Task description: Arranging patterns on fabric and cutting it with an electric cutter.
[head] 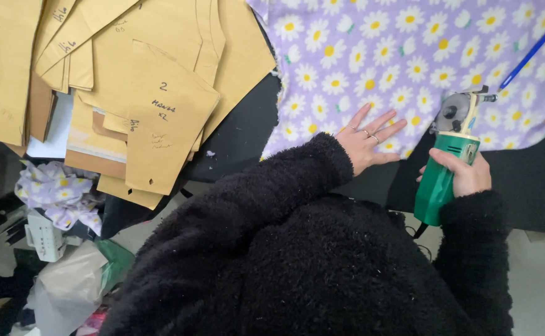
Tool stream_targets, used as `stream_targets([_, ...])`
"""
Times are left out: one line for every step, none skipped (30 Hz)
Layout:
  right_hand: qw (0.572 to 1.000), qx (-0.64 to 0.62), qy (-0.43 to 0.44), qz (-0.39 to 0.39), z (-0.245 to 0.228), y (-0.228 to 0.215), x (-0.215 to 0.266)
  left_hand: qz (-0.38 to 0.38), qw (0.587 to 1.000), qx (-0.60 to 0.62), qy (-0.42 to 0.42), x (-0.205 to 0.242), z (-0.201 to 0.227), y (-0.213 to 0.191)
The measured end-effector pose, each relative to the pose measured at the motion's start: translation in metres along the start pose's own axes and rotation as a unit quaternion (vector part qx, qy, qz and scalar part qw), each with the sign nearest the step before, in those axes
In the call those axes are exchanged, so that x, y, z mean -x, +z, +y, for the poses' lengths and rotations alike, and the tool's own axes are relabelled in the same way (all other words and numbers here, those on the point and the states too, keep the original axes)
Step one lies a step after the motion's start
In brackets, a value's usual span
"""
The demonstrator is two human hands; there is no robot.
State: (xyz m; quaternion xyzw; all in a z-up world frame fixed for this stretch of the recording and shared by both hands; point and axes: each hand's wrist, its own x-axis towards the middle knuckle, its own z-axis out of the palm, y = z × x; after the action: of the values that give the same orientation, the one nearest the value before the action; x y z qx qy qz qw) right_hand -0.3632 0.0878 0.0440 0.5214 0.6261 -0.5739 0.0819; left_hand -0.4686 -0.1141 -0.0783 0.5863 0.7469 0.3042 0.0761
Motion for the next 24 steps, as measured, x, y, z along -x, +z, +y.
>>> stream_targets([1.000, 0.012, 0.006, -0.004, -0.002, -0.001, -0.001, -0.009, 1.000, 0.009, 0.000, 0.000, 0.000, -0.001])
stream_targets([1.000, 0.024, 0.012, -0.008, -0.005, -0.001, -0.003, -0.017, 1.000, 0.017, -0.001, -0.001, 0.000, -0.003])
stream_targets([1.000, 0.024, 0.011, -0.009, -0.004, -0.003, -0.006, -0.016, 1.000, 0.015, -0.002, 0.000, -0.001, -0.001])
stream_targets([1.000, 0.013, 0.007, -0.010, -0.002, -0.005, -0.010, -0.003, 1.000, 0.016, -0.002, 0.001, -0.001, 0.002])
stream_targets([1.000, 0.002, 0.003, -0.012, 0.000, -0.008, -0.013, 0.010, 1.000, 0.016, -0.002, 0.002, -0.001, 0.005])
stream_targets([1.000, 0.003, 0.003, -0.012, -0.003, -0.009, -0.016, 0.011, 1.000, 0.016, -0.002, 0.002, -0.001, 0.004])
stream_targets([1.000, 0.018, 0.006, -0.021, -0.007, -0.010, -0.018, 0.006, 1.000, 0.024, -0.009, 0.001, -0.001, 0.004])
stream_targets([0.999, 0.035, 0.009, -0.032, -0.010, -0.011, -0.020, 0.001, 0.999, 0.032, -0.017, 0.001, 0.000, 0.004])
stream_targets([0.999, 0.037, 0.010, -0.034, -0.010, -0.013, -0.021, 0.002, 0.999, 0.032, -0.019, -0.002, 0.004, -0.001])
stream_targets([0.998, 0.043, 0.003, -0.038, -0.011, -0.013, -0.024, -0.031, 0.998, 0.037, -0.034, -0.004, 0.006, -0.008])
stream_targets([0.998, 0.050, -0.005, -0.042, -0.013, -0.013, -0.028, -0.064, 0.996, 0.042, -0.050, -0.007, 0.008, -0.015])
stream_targets([0.998, 0.050, -0.006, -0.044, -0.012, -0.015, -0.031, -0.064, 0.996, 0.040, -0.050, -0.013, 0.006, -0.025])
stream_targets([0.998, 0.043, -0.006, -0.055, -0.011, -0.017, -0.036, -0.129, 0.989, 0.037, -0.055, -0.020, 0.005, -0.034])
stream_targets([0.997, 0.037, -0.005, -0.063, -0.009, -0.022, -0.039, -0.194, 0.979, 0.035, -0.057, -0.028, 0.005, -0.043])
stream_targets([0.997, 0.037, -0.006, -0.061, -0.015, -0.020, -0.037, -0.193, 0.979, 0.036, -0.055, -0.033, -0.004, -0.020])
stream_targets([0.997, 0.048, -0.010, -0.060, -0.020, -0.018, -0.035, -0.195, 0.976, 0.058, -0.078, -0.038, -0.012, 0.002])
stream_targets([0.996, 0.059, -0.014, -0.058, -0.025, -0.016, -0.032, -0.197, 0.972, 0.081, -0.101, -0.043, -0.019, 0.024])
stream_targets([0.996, 0.060, -0.016, -0.062, -0.024, -0.019, -0.036, -0.196, 0.972, 0.079, -0.105, -0.054, -0.025, 0.017])
stream_targets([0.996, 0.067, -0.013, -0.057, -0.023, -0.021, -0.041, -0.172, 0.974, 0.065, -0.134, -0.065, -0.030, 0.010])
stream_targets([0.996, 0.074, -0.010, -0.051, -0.022, -0.023, -0.045, -0.148, 0.974, 0.050, -0.162, -0.077, -0.036, 0.002])
stream_targets([0.996, 0.075, -0.012, -0.053, -0.023, -0.023, -0.048, -0.147, 0.974, 0.047, -0.164, -0.088, -0.042, -0.007])
stream_targets([0.995, 0.071, -0.014, -0.064, -0.023, -0.026, -0.051, -0.116, 0.976, -0.016, -0.183, -0.101, -0.046, -0.014])
stream_targets([0.995, 0.067, -0.015, -0.075, -0.023, -0.028, -0.053, -0.085, 0.973, -0.079, -0.200, -0.113, -0.051, -0.020])
stream_targets([0.995, 0.069, -0.015, -0.076, -0.025, -0.030, -0.055, -0.085, 0.973, -0.079, -0.202, -0.118, -0.052, -0.027])
